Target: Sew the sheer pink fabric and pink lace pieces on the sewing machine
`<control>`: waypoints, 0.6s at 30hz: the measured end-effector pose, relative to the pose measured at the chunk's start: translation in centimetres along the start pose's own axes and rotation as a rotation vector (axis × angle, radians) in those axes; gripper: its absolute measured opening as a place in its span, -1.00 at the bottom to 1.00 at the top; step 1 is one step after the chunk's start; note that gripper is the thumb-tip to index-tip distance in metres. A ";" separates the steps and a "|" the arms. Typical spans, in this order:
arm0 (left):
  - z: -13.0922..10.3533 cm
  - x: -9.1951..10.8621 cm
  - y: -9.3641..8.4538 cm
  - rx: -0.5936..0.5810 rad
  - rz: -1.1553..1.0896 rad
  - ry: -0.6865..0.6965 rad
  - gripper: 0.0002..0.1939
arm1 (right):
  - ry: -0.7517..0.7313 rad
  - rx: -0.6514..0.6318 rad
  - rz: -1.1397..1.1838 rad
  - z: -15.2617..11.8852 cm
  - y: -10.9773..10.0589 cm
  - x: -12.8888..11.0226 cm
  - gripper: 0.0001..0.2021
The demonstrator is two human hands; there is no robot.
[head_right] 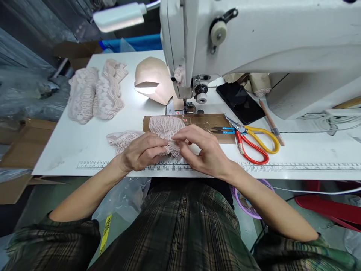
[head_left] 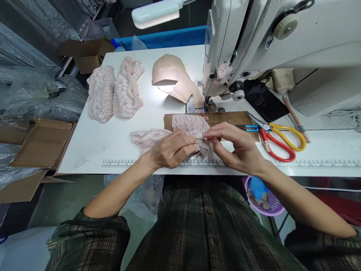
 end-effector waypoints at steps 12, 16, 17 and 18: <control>0.7 0.3 -0.3 0.035 0.052 0.043 -0.88 | 0.039 -0.136 -0.069 -0.2 1.3 -0.3 -0.87; 0.6 0.4 0.0 0.024 0.075 0.078 -0.90 | -0.118 -0.177 -0.247 -0.3 1.9 -0.1 -0.90; 0.6 0.4 0.0 0.018 0.084 0.089 -0.89 | -0.149 -0.187 -0.288 -0.3 2.0 0.0 -0.90; 0.6 0.4 0.0 0.014 0.091 0.097 -0.89 | -0.174 -0.186 -0.316 -0.4 2.0 -0.1 -0.90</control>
Point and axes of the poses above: each hand's wrist, its own z-axis towards the middle knuckle, its own y-axis out of the palm, x = y × z, the point moved 2 cm from there along z, towards the middle knuckle, and after that the axes turned 15 degrees about x, right-handed, at the moved point
